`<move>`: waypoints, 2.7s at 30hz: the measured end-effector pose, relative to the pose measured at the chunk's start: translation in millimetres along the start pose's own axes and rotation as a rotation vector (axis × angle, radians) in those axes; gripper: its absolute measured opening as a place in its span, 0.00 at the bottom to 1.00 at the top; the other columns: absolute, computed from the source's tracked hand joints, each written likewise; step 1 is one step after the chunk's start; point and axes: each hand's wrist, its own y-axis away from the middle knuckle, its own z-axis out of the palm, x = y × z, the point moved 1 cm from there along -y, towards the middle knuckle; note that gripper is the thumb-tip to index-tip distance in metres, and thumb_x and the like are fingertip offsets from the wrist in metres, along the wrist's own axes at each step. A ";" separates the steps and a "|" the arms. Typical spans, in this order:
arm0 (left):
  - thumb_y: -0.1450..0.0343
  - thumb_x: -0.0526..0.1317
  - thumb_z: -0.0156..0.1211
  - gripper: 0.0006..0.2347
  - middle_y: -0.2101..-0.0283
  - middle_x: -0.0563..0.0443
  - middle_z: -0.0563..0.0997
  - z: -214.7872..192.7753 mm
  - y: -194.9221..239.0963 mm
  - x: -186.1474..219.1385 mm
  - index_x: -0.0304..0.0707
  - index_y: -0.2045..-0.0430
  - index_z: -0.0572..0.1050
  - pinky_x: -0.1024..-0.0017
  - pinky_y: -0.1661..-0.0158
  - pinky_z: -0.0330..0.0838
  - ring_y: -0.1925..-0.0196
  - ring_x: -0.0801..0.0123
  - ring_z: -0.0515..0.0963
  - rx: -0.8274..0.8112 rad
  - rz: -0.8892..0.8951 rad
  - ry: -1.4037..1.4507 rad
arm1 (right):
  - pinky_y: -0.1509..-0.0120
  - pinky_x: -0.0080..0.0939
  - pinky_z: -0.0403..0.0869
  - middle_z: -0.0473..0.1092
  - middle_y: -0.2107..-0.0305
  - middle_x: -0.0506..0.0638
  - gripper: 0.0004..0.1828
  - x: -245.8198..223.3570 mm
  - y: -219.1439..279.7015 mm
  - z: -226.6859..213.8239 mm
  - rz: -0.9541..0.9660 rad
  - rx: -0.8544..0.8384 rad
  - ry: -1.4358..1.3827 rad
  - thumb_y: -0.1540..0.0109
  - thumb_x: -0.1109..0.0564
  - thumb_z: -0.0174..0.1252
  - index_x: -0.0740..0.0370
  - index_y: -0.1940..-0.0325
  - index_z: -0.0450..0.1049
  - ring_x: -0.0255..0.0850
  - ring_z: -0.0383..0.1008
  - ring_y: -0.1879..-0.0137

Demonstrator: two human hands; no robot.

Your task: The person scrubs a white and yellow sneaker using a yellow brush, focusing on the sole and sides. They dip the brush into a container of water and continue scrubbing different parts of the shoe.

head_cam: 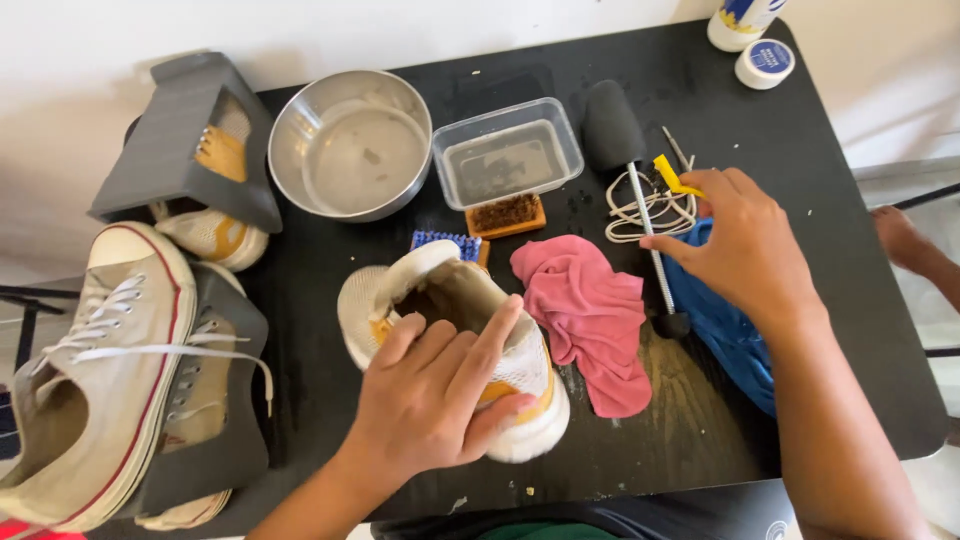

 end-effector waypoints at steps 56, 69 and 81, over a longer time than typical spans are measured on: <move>0.48 0.78 0.67 0.51 0.40 0.56 0.77 57.5 47.0 -48.6 0.40 0.38 0.69 0.59 0.34 0.66 0.34 0.68 0.74 -0.399 -0.083 -0.296 | 0.71 0.41 0.68 0.72 0.65 0.47 0.19 -117.5 14.0 36.8 -0.644 -0.532 -0.532 0.35 0.66 0.51 0.55 0.43 0.77 0.44 0.71 0.71; 0.45 0.72 0.74 0.52 0.38 0.45 0.76 58.8 52.6 -47.3 0.30 0.36 0.62 0.59 0.34 0.68 0.32 0.61 0.75 -0.363 -0.208 -0.076 | 0.79 0.51 0.68 0.70 0.68 0.38 0.29 -106.9 22.9 16.5 -0.520 -0.710 -0.169 0.39 0.59 0.48 0.39 0.36 0.75 0.46 0.74 0.73; 0.45 0.72 0.75 0.52 0.36 0.47 0.76 62.7 55.4 -47.2 0.30 0.35 0.62 0.60 0.33 0.68 0.32 0.64 0.75 -0.375 -0.215 -0.093 | 0.85 0.47 0.60 0.74 0.69 0.36 0.25 -109.8 12.9 19.2 -0.562 -0.670 -0.314 0.39 0.64 0.49 0.45 0.42 0.78 0.40 0.70 0.75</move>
